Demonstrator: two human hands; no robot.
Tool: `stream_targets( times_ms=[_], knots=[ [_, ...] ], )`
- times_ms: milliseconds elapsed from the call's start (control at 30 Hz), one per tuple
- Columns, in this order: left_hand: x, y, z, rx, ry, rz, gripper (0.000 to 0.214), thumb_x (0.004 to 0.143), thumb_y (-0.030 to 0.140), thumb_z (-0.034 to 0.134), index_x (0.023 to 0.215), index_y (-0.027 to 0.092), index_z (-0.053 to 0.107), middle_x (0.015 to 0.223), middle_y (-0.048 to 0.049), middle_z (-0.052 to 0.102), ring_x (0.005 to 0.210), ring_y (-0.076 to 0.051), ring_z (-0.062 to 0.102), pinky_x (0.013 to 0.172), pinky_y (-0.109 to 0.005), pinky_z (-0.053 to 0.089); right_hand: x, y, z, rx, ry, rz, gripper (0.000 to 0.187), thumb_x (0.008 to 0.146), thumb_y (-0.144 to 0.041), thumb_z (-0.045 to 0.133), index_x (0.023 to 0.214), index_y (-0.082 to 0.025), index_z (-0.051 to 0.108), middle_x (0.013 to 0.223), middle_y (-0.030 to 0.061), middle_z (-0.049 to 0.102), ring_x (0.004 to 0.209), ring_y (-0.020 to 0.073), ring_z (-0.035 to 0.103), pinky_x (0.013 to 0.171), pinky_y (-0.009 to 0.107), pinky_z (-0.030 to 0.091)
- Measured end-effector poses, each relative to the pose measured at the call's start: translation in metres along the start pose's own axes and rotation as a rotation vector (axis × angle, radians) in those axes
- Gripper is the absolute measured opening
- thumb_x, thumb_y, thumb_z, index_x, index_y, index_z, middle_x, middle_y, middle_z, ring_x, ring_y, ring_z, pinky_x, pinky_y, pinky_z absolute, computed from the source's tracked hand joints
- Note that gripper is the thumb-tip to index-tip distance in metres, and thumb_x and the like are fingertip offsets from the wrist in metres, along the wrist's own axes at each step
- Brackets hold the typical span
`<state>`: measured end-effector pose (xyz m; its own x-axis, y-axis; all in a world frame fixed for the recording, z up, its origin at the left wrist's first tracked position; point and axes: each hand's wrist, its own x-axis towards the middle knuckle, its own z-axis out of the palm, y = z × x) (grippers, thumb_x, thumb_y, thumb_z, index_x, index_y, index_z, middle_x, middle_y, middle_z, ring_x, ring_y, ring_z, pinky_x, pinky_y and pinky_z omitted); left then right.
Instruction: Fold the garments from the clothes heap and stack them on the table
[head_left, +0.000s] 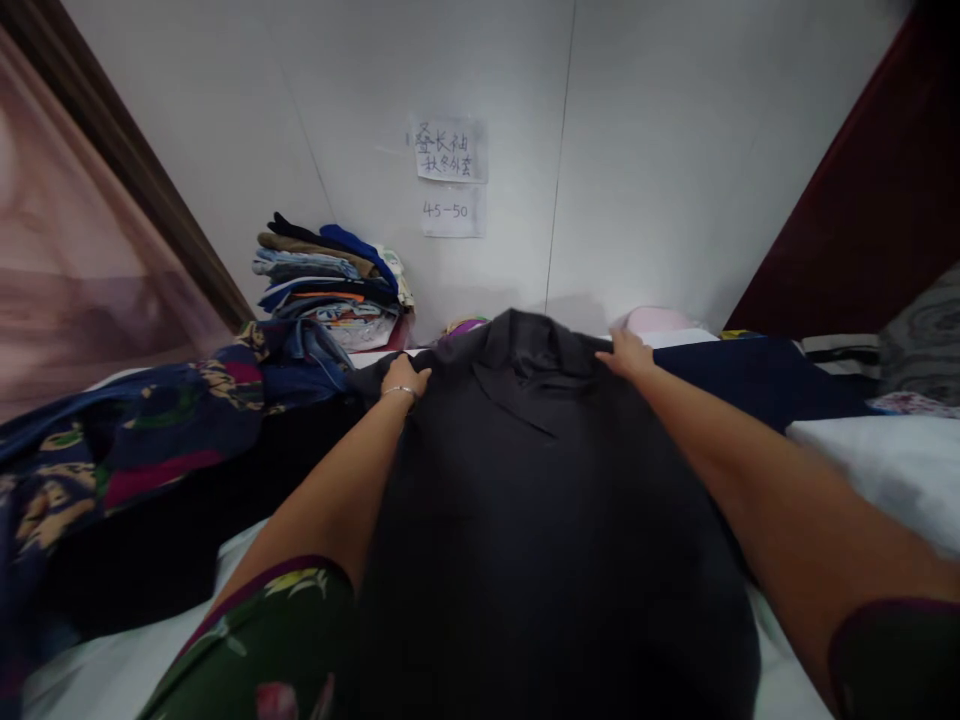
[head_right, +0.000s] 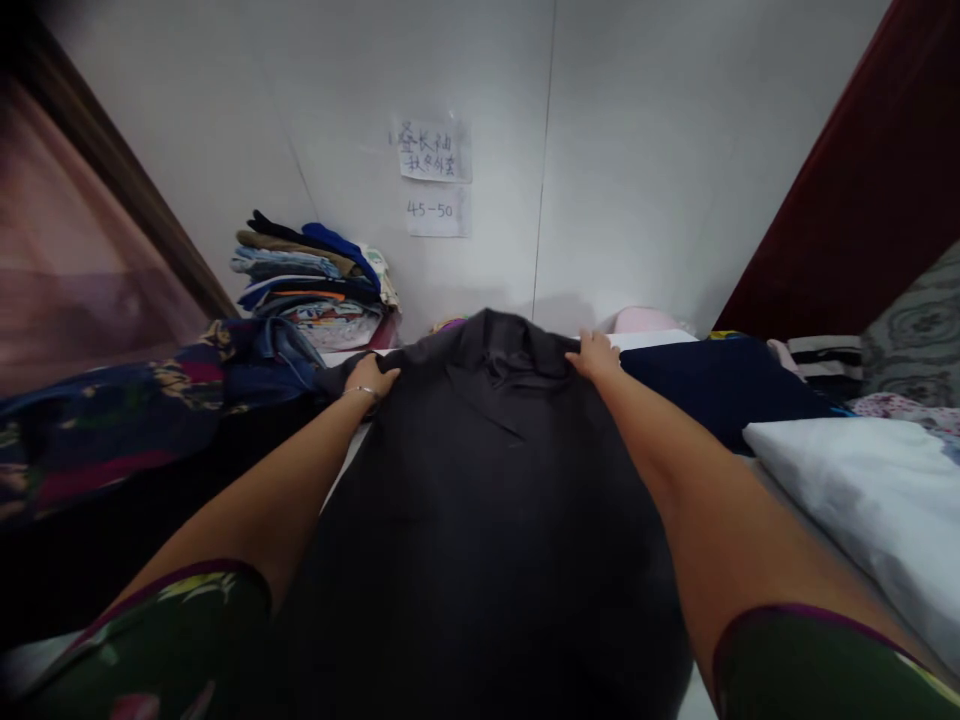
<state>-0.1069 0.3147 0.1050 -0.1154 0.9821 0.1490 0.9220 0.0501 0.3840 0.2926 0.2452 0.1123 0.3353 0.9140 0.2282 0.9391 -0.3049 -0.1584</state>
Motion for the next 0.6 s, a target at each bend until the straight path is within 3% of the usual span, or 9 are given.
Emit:
stream_targets(
  times_ms=[67, 133, 200, 300, 433, 500, 600],
  knots=[
    [-0.031, -0.003, 0.011, 0.015, -0.037, 0.136, 0.050, 0.085, 0.040, 0.058, 0.128, 0.016, 0.051, 0.132, -0.0145, 0.056, 0.118, -0.023, 0.056, 0.097, -0.030, 0.043, -0.027, 0.003, 0.017, -0.052, -0.169, -0.115, 0.052, 0.088, -0.042, 0.052, 0.134, -0.020, 0.045, 0.145, 0.0168, 0.039, 0.133, 0.0335, 0.035, 0.106, 0.055, 0.028],
    [-0.070, -0.005, 0.019, 0.072, -0.113, 0.352, 0.053, 0.087, 0.040, 0.054, 0.134, 0.018, 0.047, 0.145, -0.0133, 0.044, 0.133, -0.025, 0.041, 0.109, -0.036, 0.033, -0.055, 0.012, 0.024, -0.088, -0.256, -0.200, 0.050, 0.088, -0.041, 0.052, 0.134, -0.022, 0.047, 0.148, 0.0137, 0.038, 0.137, 0.0317, 0.030, 0.109, 0.057, 0.021],
    [-0.116, -0.010, 0.024, 0.117, -0.228, 0.473, 0.054, 0.088, 0.043, 0.051, 0.136, 0.019, 0.046, 0.152, -0.0130, 0.035, 0.140, -0.026, 0.031, 0.112, -0.043, 0.027, -0.083, 0.032, 0.023, -0.096, -0.246, -0.212, 0.051, 0.088, -0.041, 0.051, 0.135, -0.024, 0.046, 0.149, 0.0124, 0.036, 0.140, 0.0310, 0.026, 0.111, 0.057, 0.019],
    [-0.183, -0.028, 0.028, 0.139, -0.358, 0.557, 0.056, 0.090, 0.049, 0.042, 0.139, 0.022, 0.043, 0.153, -0.0105, 0.033, 0.143, -0.027, 0.024, 0.113, -0.052, 0.022, -0.126, 0.076, 0.018, -0.027, -0.134, -0.132, 0.054, 0.086, -0.040, 0.051, 0.137, -0.023, 0.044, 0.151, 0.0121, 0.034, 0.141, 0.0302, 0.024, 0.112, 0.056, 0.019],
    [-0.242, -0.060, 0.026, 0.185, -0.392, 0.522, 0.063, 0.090, 0.051, 0.038, 0.144, 0.019, 0.037, 0.152, -0.0100, 0.033, 0.143, -0.027, 0.023, 0.114, -0.050, 0.021, -0.192, 0.136, 0.017, 0.337, -0.092, 0.144, 0.066, 0.084, -0.041, 0.053, 0.142, -0.014, 0.037, 0.147, 0.0153, 0.040, 0.136, 0.0271, 0.036, 0.112, 0.042, 0.029],
    [-0.257, -0.072, 0.023, 0.220, -0.373, 0.497, 0.065, 0.089, 0.052, 0.038, 0.144, 0.018, 0.038, 0.152, -0.0098, 0.032, 0.143, -0.027, 0.023, 0.115, -0.050, 0.021, -0.226, 0.158, 0.019, 0.515, -0.110, 0.241, 0.069, 0.081, -0.044, 0.057, 0.141, -0.016, 0.039, 0.143, 0.0131, 0.046, 0.133, 0.0269, 0.042, 0.112, 0.039, 0.031],
    [-0.271, -0.081, 0.018, 0.267, -0.351, 0.482, 0.064, 0.088, 0.052, 0.038, 0.144, 0.019, 0.039, 0.153, -0.0077, 0.031, 0.143, -0.026, 0.023, 0.116, -0.048, 0.021, -0.268, 0.175, 0.017, 0.582, -0.097, 0.322, 0.075, 0.074, -0.050, 0.063, 0.139, -0.018, 0.042, 0.142, 0.0121, 0.048, 0.132, 0.0308, 0.041, 0.113, 0.043, 0.030]
  ],
)
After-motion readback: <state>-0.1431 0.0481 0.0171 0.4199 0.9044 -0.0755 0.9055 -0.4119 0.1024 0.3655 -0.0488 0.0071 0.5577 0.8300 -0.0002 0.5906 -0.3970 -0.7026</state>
